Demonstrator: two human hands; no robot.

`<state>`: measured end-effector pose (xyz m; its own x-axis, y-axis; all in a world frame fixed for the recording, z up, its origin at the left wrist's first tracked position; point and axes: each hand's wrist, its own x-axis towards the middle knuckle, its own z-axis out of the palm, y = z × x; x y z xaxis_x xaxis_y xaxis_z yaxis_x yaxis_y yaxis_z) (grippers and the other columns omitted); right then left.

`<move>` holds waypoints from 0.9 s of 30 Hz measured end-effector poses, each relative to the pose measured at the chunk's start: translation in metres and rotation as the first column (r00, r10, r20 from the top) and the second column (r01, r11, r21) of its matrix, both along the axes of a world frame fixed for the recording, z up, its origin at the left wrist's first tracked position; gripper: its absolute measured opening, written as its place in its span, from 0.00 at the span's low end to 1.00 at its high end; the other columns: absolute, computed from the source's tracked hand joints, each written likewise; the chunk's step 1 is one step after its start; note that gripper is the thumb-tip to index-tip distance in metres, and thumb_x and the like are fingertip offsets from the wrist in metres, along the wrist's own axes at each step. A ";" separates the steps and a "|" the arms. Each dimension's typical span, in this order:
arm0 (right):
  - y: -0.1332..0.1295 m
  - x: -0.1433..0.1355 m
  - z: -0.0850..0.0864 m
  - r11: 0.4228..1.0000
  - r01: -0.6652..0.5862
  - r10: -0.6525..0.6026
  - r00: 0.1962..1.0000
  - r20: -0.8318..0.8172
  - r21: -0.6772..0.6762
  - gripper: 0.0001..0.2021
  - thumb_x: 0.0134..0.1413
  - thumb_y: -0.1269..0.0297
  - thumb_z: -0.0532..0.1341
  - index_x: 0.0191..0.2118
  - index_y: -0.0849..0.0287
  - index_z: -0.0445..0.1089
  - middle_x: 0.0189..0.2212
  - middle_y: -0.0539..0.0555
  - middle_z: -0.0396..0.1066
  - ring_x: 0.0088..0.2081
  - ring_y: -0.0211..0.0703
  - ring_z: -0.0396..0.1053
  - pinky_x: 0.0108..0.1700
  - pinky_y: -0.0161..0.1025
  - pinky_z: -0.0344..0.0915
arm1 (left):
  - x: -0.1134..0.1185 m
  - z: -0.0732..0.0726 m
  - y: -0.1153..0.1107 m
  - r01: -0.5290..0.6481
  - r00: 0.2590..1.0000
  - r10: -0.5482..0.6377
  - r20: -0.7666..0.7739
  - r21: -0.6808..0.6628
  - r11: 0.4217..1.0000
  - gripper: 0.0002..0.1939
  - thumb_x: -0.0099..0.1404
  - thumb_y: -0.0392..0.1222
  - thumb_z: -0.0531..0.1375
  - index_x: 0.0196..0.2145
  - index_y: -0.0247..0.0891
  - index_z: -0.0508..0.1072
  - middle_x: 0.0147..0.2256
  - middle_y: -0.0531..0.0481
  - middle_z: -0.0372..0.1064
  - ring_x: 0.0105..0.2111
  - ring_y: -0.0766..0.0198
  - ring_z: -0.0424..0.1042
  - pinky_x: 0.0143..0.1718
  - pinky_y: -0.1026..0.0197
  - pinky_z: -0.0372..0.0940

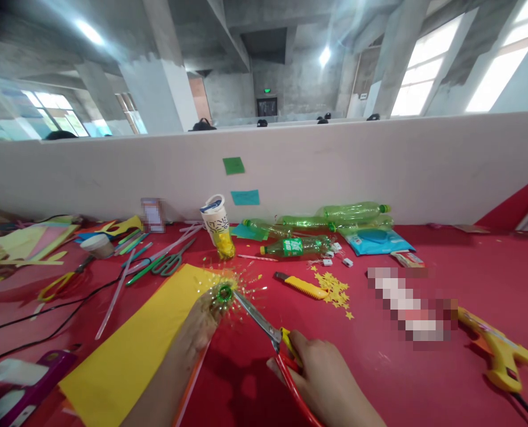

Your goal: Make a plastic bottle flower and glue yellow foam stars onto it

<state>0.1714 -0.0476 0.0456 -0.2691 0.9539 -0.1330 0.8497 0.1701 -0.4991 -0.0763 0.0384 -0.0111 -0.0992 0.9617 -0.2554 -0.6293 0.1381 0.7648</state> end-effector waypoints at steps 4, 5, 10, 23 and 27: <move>0.001 -0.001 0.000 1.000 0.027 -0.027 1.000 0.008 -0.004 0.17 0.57 0.48 0.52 0.26 0.55 0.56 0.21 0.51 0.68 0.20 0.38 0.58 0.23 0.34 0.43 | 0.001 -0.008 0.002 -0.017 1.000 0.017 0.006 0.024 1.000 0.18 0.47 0.40 0.68 0.37 0.35 0.76 0.35 0.45 0.77 0.36 0.58 0.75 0.39 0.61 0.68; 0.001 -0.001 0.000 1.000 0.030 -0.030 1.000 0.007 -0.007 0.17 0.57 0.48 0.53 0.26 0.55 0.56 0.21 0.51 0.68 0.20 0.38 0.58 0.23 0.34 0.43 | 0.002 -0.009 0.002 -0.021 1.000 0.021 0.007 0.032 0.999 0.18 0.47 0.40 0.68 0.38 0.35 0.76 0.35 0.45 0.77 0.36 0.58 0.75 0.39 0.61 0.68; 0.001 -0.002 0.000 1.000 0.026 -0.026 1.000 0.001 -0.006 0.16 0.57 0.49 0.53 0.27 0.55 0.57 0.21 0.51 0.69 0.20 0.38 0.58 0.23 0.35 0.43 | 0.004 -0.006 -0.002 -0.030 0.999 0.028 0.017 0.075 0.997 0.18 0.47 0.40 0.68 0.38 0.35 0.76 0.36 0.46 0.77 0.36 0.59 0.75 0.38 0.63 0.68; 0.001 0.001 0.004 0.997 0.005 -0.012 0.996 -0.089 -0.081 0.18 0.57 0.47 0.52 0.26 0.56 0.56 0.22 0.49 0.66 0.22 0.37 0.55 0.24 0.34 0.46 | 0.000 -0.015 -0.001 -0.029 0.998 0.026 0.058 0.064 0.998 0.14 0.47 0.40 0.68 0.34 0.37 0.76 0.37 0.46 0.77 0.36 0.58 0.76 0.39 0.61 0.69; 0.001 0.003 0.001 0.997 -0.015 0.007 0.995 -0.099 -0.081 0.18 0.57 0.47 0.52 0.26 0.56 0.56 0.22 0.48 0.65 0.22 0.36 0.53 0.25 0.34 0.46 | 0.001 -0.014 0.000 -0.027 0.999 0.026 0.023 0.040 0.999 0.16 0.48 0.39 0.67 0.38 0.37 0.76 0.36 0.47 0.77 0.35 0.59 0.76 0.38 0.62 0.68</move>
